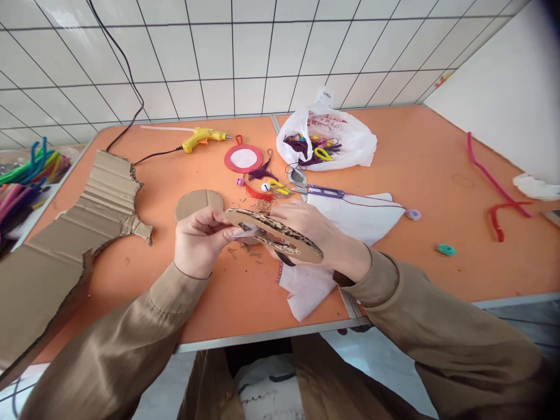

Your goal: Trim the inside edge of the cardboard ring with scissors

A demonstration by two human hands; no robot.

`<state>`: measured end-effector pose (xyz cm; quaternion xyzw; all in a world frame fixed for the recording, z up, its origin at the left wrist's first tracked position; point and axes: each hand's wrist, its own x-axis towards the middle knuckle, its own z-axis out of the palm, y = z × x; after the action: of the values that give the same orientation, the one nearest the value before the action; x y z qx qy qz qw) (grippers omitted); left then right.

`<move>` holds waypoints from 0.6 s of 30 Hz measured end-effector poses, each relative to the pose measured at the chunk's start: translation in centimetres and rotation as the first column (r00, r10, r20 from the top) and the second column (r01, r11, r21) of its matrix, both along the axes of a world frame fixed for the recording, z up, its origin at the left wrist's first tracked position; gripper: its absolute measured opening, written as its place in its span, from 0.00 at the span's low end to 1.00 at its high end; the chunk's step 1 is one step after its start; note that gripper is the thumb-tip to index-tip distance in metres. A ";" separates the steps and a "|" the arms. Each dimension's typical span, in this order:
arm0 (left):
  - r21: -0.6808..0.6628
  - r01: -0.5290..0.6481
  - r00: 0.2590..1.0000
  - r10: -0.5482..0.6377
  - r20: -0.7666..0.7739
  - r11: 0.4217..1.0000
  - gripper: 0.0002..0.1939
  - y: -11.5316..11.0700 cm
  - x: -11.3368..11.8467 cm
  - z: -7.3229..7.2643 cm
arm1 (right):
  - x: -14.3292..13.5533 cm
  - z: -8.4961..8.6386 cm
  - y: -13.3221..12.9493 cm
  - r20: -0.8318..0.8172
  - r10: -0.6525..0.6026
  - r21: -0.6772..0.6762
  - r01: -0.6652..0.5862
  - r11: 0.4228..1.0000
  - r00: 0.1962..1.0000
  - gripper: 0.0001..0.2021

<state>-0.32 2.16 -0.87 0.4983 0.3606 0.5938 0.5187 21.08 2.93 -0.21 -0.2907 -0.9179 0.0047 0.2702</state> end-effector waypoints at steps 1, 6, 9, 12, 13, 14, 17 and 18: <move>-0.007 -0.002 1.000 0.002 0.000 1.000 0.18 0.0 0.0 0.0 | -0.1 0.0 0.0 -0.003 -0.002 -0.014 0.002 1.000 1.000 0.14; -0.021 0.010 1.000 -0.011 -0.016 1.000 0.17 -0.2 0.0 0.2 | -0.4 0.3 -0.4 -0.050 -0.011 -0.191 0.002 0.982 0.999 0.11; -0.021 -0.002 0.999 0.001 -0.045 1.000 0.17 -0.2 -0.1 0.3 | -0.5 0.5 -0.6 -0.099 -0.009 -0.294 -0.021 0.956 0.995 0.10; -0.019 0.004 0.998 -0.005 -0.058 1.000 0.16 -0.2 -0.1 0.3 | -0.5 0.3 -0.6 -0.119 -0.003 -0.310 -0.034 0.950 0.993 0.08; -0.019 0.008 0.998 -0.009 -0.056 1.000 0.16 -0.2 -0.1 0.3 | -0.5 0.2 -0.5 -0.126 0.003 -0.307 -0.042 0.951 0.992 0.08; -0.021 0.011 0.999 -0.012 -0.051 1.000 0.16 -0.2 -0.1 0.3 | -0.4 0.2 -0.5 -0.136 0.012 -0.303 -0.053 0.951 0.991 0.08; -0.019 0.008 1.000 -0.009 -0.026 1.000 0.16 -0.2 -0.1 0.3 | -0.4 0.1 -0.5 -0.172 0.020 -0.301 -0.072 0.951 0.985 0.08; -0.018 0.005 1.000 -0.006 -0.020 1.000 0.16 -0.2 0.0 0.4 | -0.5 0.1 -0.5 -0.177 0.016 -0.307 -0.070 0.949 0.984 0.07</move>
<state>-0.35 1.97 -0.50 0.5006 0.3697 0.5840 0.5212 20.62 2.45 -0.07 -0.3080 -0.8850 0.1806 0.2989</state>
